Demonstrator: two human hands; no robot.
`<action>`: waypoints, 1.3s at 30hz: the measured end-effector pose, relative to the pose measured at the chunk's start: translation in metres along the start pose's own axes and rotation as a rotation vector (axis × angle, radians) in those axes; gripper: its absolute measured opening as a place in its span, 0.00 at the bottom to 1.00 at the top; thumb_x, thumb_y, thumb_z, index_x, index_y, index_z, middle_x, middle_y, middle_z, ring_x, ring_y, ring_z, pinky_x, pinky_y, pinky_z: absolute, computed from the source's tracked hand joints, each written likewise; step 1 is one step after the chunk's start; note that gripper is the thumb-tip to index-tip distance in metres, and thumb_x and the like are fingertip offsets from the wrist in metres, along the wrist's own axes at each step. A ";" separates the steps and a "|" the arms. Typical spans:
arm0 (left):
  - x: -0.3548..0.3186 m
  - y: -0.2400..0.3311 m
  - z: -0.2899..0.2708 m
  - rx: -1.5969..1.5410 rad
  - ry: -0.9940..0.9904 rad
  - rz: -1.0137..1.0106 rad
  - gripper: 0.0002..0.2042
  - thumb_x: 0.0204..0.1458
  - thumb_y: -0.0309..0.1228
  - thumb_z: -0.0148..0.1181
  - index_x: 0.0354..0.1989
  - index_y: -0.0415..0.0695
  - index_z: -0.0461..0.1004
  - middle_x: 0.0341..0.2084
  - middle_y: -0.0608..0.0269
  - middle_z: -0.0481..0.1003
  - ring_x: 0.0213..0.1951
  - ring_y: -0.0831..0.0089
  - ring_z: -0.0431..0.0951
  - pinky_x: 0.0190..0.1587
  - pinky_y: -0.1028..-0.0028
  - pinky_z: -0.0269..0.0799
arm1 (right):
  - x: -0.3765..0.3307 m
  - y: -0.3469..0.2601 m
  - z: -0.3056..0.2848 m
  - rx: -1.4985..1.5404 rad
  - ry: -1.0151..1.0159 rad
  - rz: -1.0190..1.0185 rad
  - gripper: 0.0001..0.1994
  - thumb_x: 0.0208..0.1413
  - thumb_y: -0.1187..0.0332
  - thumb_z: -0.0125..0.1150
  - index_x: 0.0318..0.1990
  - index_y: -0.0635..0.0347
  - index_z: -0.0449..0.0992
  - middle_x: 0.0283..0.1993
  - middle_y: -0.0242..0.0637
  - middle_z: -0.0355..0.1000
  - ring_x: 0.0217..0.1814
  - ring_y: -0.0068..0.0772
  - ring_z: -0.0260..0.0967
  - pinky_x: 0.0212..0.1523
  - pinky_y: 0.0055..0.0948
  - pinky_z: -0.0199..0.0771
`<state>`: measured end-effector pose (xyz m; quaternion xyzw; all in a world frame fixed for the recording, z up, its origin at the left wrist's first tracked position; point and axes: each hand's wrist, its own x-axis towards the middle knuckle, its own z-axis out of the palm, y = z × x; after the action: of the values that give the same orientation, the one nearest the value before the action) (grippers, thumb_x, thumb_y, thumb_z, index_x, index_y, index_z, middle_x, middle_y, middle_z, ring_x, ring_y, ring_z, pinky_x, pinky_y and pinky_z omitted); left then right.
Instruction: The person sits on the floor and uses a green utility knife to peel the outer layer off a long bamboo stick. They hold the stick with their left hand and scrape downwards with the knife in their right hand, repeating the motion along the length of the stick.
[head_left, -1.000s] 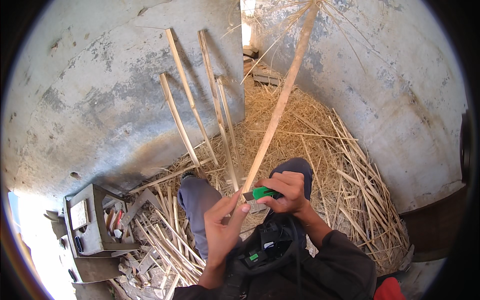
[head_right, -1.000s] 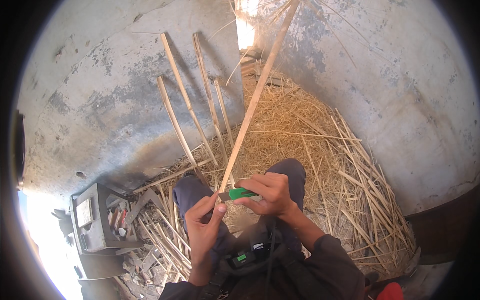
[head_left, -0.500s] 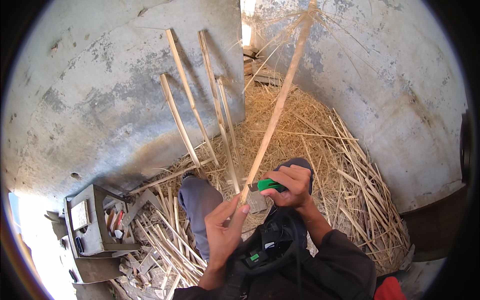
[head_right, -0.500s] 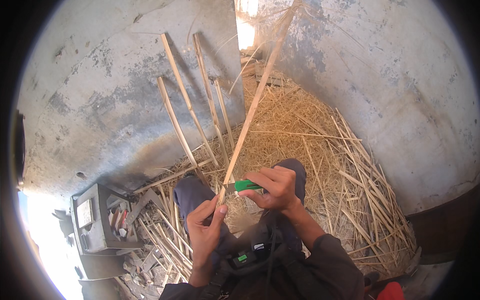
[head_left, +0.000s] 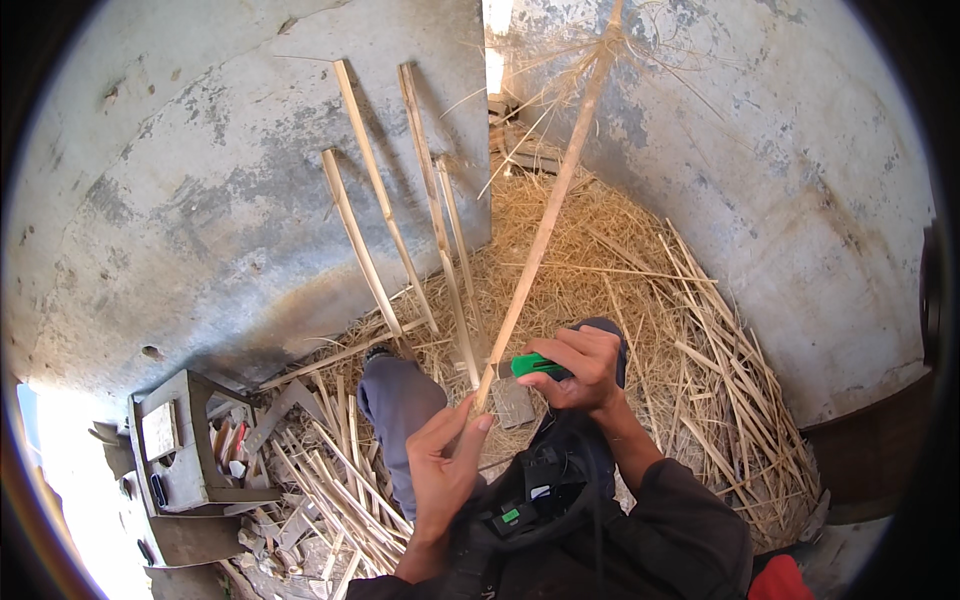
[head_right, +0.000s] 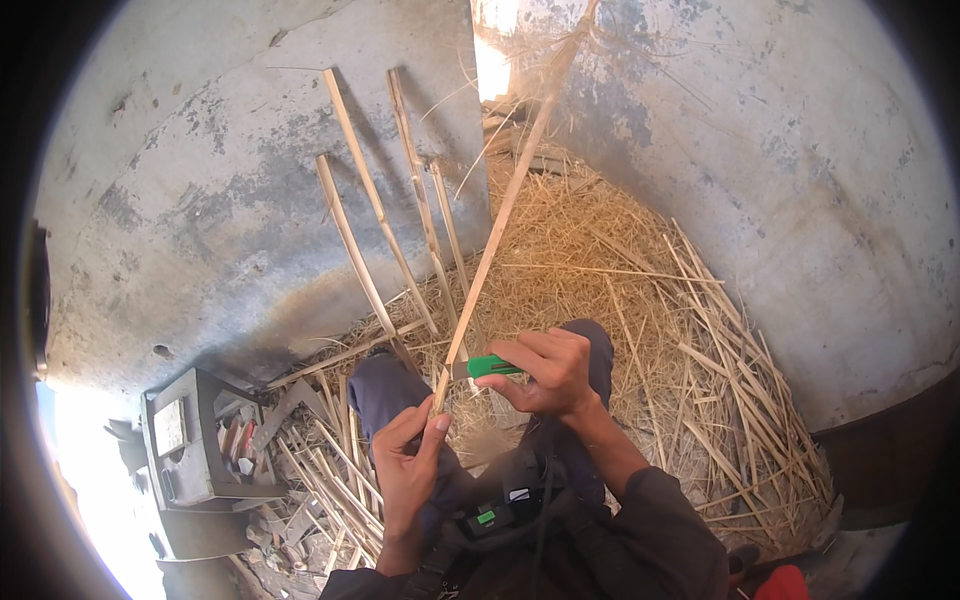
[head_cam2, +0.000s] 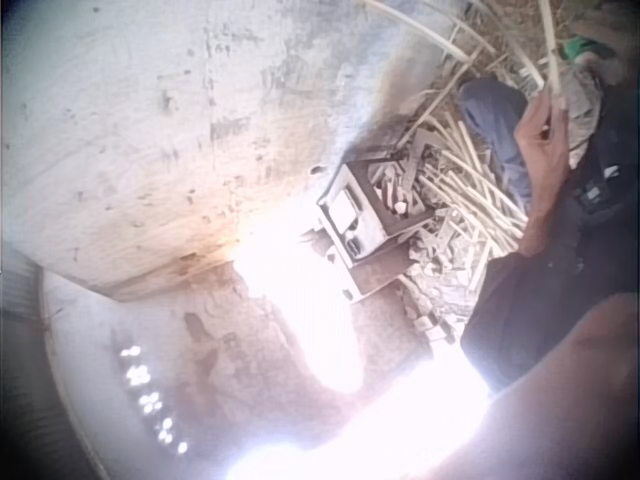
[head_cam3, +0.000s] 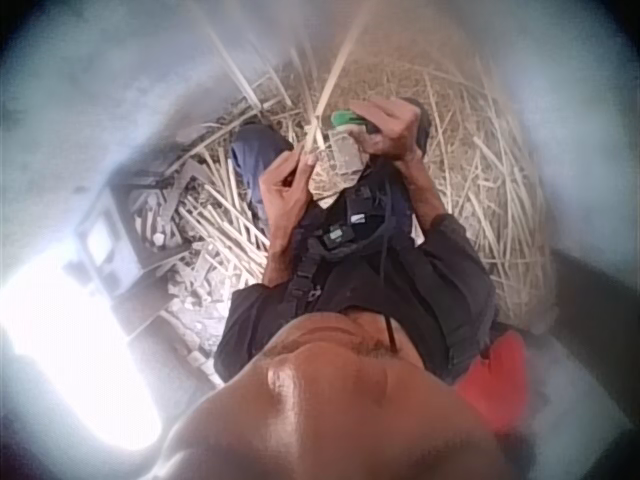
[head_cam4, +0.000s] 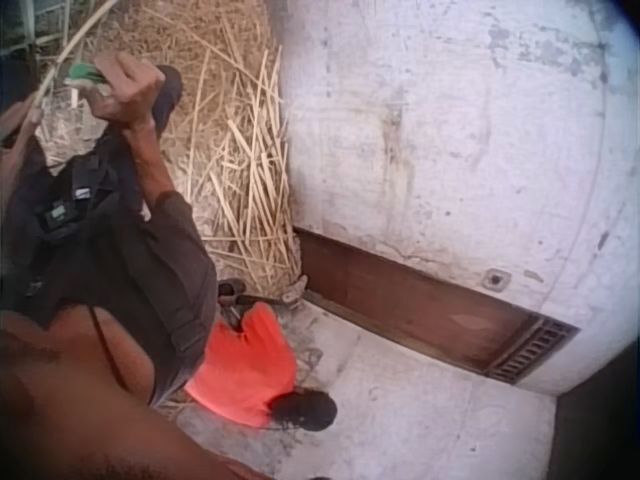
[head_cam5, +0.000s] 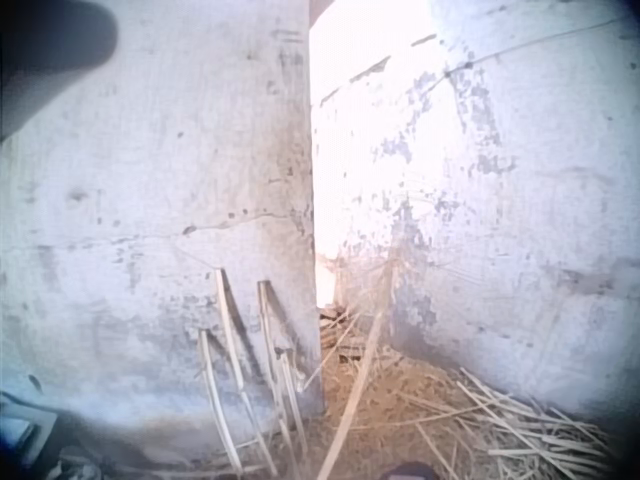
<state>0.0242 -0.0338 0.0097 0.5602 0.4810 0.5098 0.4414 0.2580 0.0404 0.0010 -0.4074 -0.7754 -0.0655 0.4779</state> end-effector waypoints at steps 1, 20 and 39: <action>0.000 -0.002 0.000 -0.003 0.004 0.004 0.16 0.64 0.21 0.71 0.59 0.30 0.82 0.30 0.67 0.77 0.32 0.86 0.69 0.32 0.80 0.62 | 0.000 0.000 0.000 0.001 -0.010 -0.004 0.21 0.55 0.43 0.78 0.37 0.52 0.88 0.23 0.27 0.74 0.18 0.31 0.67 0.22 0.32 0.63; -0.014 -0.019 -0.009 -0.118 -0.083 -0.205 0.21 0.75 0.40 0.59 0.61 0.33 0.83 0.24 0.75 0.71 0.27 0.88 0.66 0.30 0.82 0.59 | -0.020 0.044 0.011 0.290 0.121 0.434 0.21 0.71 0.48 0.63 0.45 0.61 0.85 0.31 0.38 0.79 0.26 0.29 0.74 0.29 0.34 0.69; 0.002 0.002 -0.004 -0.317 -0.151 -0.256 0.20 0.79 0.36 0.53 0.32 0.37 0.75 0.25 0.75 0.69 0.29 0.87 0.62 0.32 0.79 0.56 | -0.004 -0.013 0.010 0.103 -0.095 0.040 0.23 0.57 0.43 0.77 0.44 0.53 0.89 0.25 0.29 0.75 0.22 0.34 0.72 0.25 0.34 0.68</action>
<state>0.0206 -0.0319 0.0125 0.4546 0.4275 0.4757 0.6198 0.2426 0.0347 -0.0037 -0.4003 -0.7913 0.0037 0.4621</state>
